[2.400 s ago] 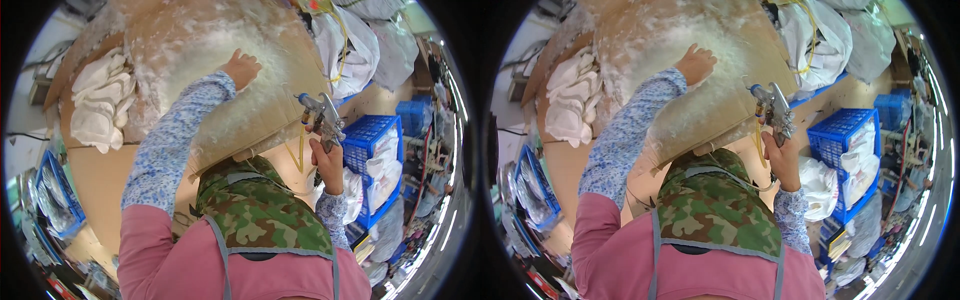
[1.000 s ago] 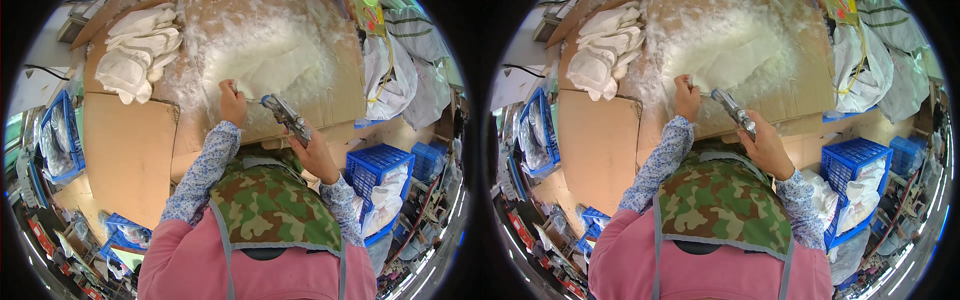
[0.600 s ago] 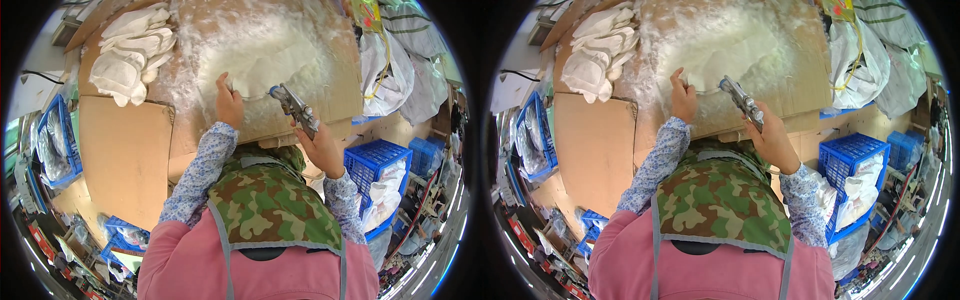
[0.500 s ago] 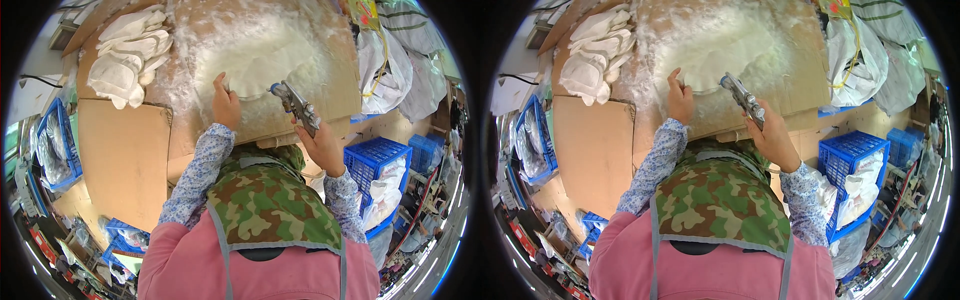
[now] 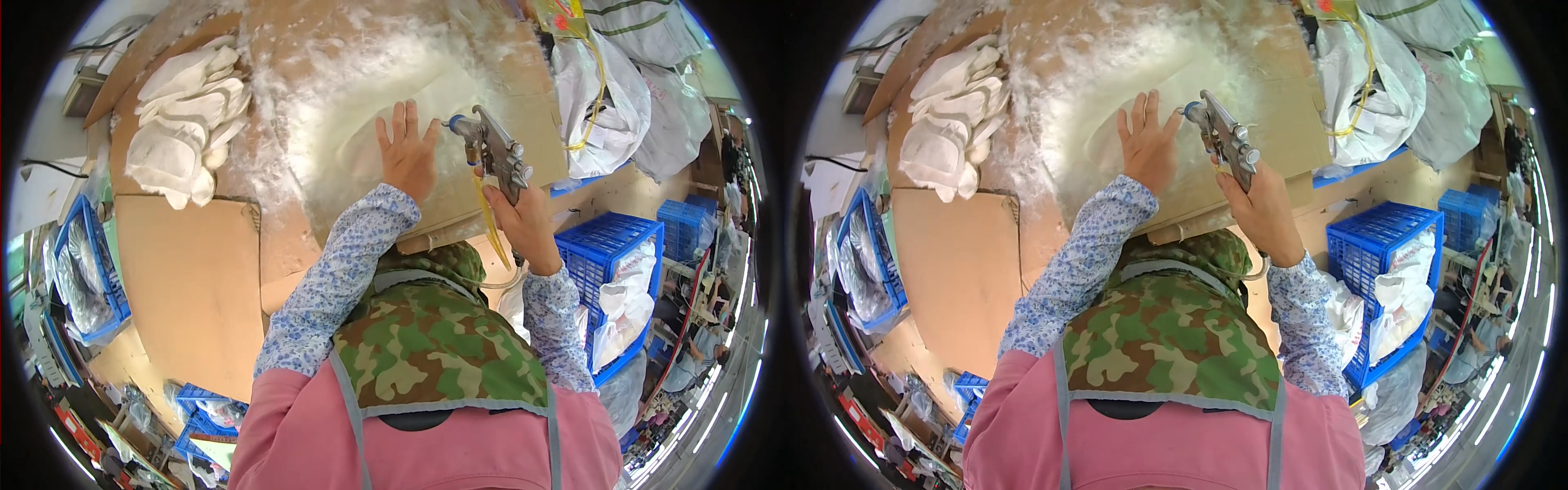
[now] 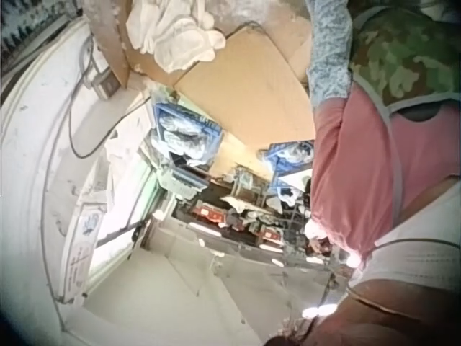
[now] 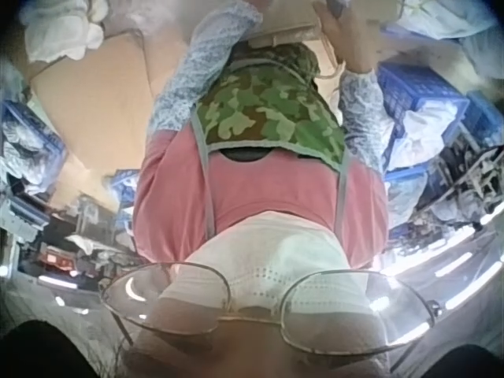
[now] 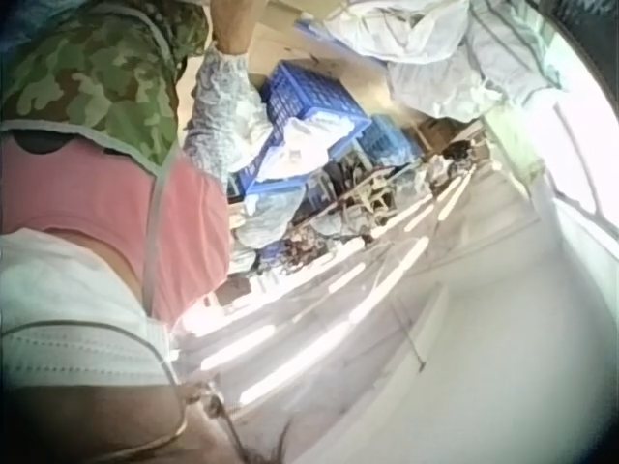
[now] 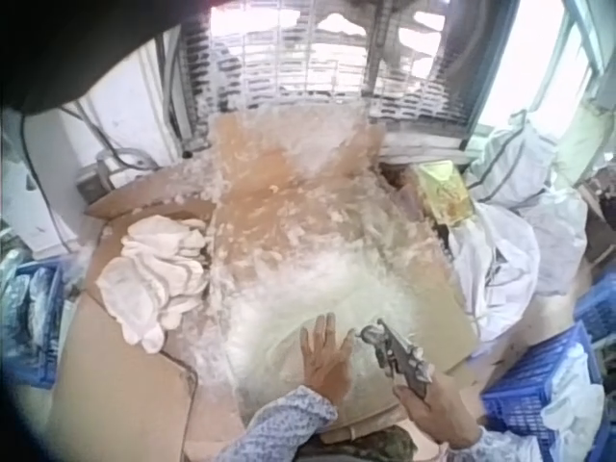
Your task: Applying spray adhesive to shoe insoles and attaching white cotton padding layers.
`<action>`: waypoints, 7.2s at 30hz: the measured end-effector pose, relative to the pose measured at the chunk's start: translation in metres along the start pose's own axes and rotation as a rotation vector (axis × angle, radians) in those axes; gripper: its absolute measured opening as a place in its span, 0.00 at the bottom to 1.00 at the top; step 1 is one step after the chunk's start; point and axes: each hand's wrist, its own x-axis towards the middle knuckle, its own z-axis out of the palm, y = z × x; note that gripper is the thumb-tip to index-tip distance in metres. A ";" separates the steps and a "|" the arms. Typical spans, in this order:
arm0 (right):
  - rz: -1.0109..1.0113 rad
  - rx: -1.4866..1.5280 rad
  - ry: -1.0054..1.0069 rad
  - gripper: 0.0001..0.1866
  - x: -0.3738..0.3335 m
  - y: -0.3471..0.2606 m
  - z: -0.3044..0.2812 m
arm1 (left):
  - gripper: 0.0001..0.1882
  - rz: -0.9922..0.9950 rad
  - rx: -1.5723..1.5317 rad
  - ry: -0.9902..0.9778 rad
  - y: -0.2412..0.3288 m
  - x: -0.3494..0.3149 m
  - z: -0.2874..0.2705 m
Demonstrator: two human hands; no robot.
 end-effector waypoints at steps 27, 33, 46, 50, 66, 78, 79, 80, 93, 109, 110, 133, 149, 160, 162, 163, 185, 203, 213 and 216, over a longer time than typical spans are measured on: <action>-0.013 -0.114 0.069 0.15 0.041 0.027 -0.030 | 0.24 -0.068 0.046 -0.194 0.017 0.044 0.056; -0.018 -0.096 0.105 0.16 0.044 0.031 -0.034 | 0.23 -0.081 0.042 -0.198 0.018 0.043 0.057; -0.062 -0.108 0.039 0.14 0.024 0.018 -0.024 | 0.22 -0.092 -0.090 -0.113 0.012 0.022 0.036; -0.094 -0.088 0.021 0.12 0.018 0.014 -0.016 | 0.20 -0.059 -0.011 -0.076 0.005 0.010 0.029; -0.039 -0.058 -0.116 0.12 0.002 -0.009 -0.004 | 0.19 -0.062 -0.088 -0.069 -0.008 -0.037 -0.009; -0.026 0.032 -0.236 0.11 -0.005 -0.014 0.009 | 0.18 -0.233 -0.157 0.000 -0.039 -0.085 -0.057; -0.027 0.030 -0.243 0.11 -0.005 -0.014 0.011 | 0.18 -0.219 -0.142 0.031 -0.042 -0.083 -0.058; -0.076 0.067 -0.217 0.11 -0.004 -0.013 0.012 | 0.19 -0.374 -0.245 0.052 -0.045 -0.079 -0.058; 0.066 0.078 -0.244 0.11 0.007 -0.006 0.005 | 0.19 -0.640 -0.541 0.009 -0.073 -0.057 -0.039; 0.110 0.055 -0.300 0.12 0.005 -0.015 0.011 | 0.23 -0.720 -0.614 0.066 -0.068 -0.057 -0.036; 0.107 0.042 -0.300 0.13 0.005 -0.016 0.011 | 0.24 -0.672 -0.581 0.111 -0.069 -0.058 -0.035; 0.000 0.061 -0.385 0.10 -0.004 -0.009 0.029 | 0.23 -0.562 -0.487 0.115 -0.059 -0.066 -0.039; -0.097 0.005 -0.194 0.15 0.019 0.018 0.007 | 0.20 -0.581 -0.527 0.165 -0.061 -0.066 -0.038; -0.077 -0.167 -0.115 0.10 0.021 0.016 -0.008 | 0.20 -0.589 -0.565 0.179 -0.061 -0.067 -0.035; -0.066 -0.163 -0.103 0.10 0.024 0.015 -0.009 | 0.20 -0.583 -0.568 0.178 -0.061 -0.066 -0.036; -0.041 -0.172 -0.074 0.10 0.025 0.014 -0.010 | 0.20 -0.571 -0.563 0.188 -0.059 -0.066 -0.038; -0.112 -0.089 -0.163 0.12 0.038 0.026 -0.022 | 0.23 -0.059 -0.156 -0.183 0.028 0.003 0.041; -0.054 -0.174 -0.063 0.18 0.065 0.030 -0.051 | 0.28 -0.163 -0.220 -0.126 0.035 0.045 0.043; -0.040 -0.248 -0.042 0.19 0.071 0.034 -0.057 | 0.26 -0.170 -0.179 -0.143 0.037 0.046 0.050; -0.017 -0.284 -0.021 0.15 0.070 0.033 -0.058 | 0.27 -0.177 -0.162 -0.195 0.038 0.045 0.048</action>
